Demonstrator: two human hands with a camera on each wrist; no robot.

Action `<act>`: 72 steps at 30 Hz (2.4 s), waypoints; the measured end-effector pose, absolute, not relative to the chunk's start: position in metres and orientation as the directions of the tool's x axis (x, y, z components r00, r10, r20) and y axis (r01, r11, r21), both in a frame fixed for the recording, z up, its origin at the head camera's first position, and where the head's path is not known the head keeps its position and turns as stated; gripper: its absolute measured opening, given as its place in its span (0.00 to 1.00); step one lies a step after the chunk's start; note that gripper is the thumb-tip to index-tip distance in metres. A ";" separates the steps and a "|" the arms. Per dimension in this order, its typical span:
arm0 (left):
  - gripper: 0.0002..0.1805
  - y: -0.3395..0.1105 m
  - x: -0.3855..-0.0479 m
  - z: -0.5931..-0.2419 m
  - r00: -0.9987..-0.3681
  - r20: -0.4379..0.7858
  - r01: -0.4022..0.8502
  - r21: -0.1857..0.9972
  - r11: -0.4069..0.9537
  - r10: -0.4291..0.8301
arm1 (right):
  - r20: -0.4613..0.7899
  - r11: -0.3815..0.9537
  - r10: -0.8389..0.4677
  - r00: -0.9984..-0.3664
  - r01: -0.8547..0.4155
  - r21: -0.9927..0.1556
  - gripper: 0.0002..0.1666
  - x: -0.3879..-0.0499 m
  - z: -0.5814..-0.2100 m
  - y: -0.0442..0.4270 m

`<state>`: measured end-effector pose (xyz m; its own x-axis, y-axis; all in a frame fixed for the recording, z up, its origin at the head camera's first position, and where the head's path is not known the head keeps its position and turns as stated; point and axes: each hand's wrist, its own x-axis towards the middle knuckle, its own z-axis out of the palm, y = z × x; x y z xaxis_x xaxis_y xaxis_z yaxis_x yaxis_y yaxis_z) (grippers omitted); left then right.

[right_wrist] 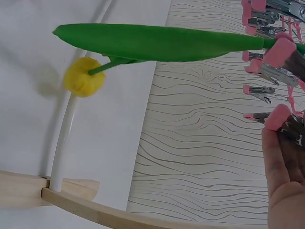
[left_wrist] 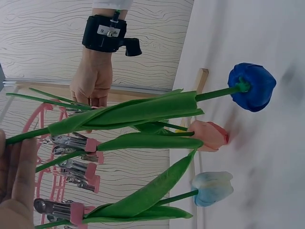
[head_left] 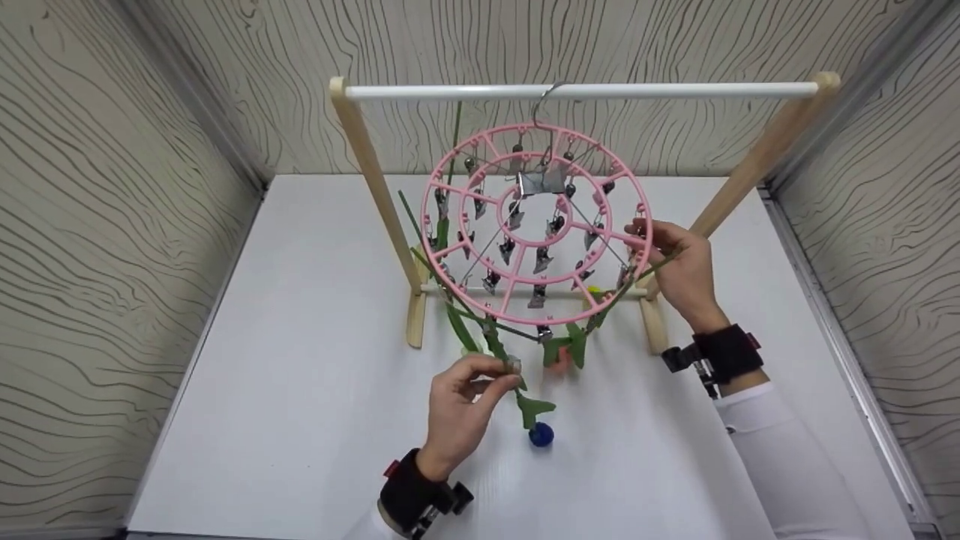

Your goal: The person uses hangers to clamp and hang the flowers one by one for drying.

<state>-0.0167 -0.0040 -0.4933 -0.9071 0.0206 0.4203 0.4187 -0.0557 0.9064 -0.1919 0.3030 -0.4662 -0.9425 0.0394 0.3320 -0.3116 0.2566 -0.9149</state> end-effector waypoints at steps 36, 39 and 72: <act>0.05 -0.002 -0.020 -0.478 -0.899 0.433 0.430 0.901 -0.050 0.063 | 0.292 0.042 0.087 -0.952 -0.290 -0.956 0.20 -0.109 -0.459 0.303; 0.05 -0.001 -0.021 -0.477 -0.891 0.448 0.446 0.894 -0.044 0.069 | 0.290 0.034 0.070 -0.955 -0.288 -0.957 0.17 -0.102 -0.459 0.302; 0.05 0.009 -0.034 -0.443 -0.846 0.499 0.500 0.865 -0.042 0.188 | 0.457 -0.178 -0.115 -0.882 -0.435 -0.883 0.11 -0.055 -0.457 0.252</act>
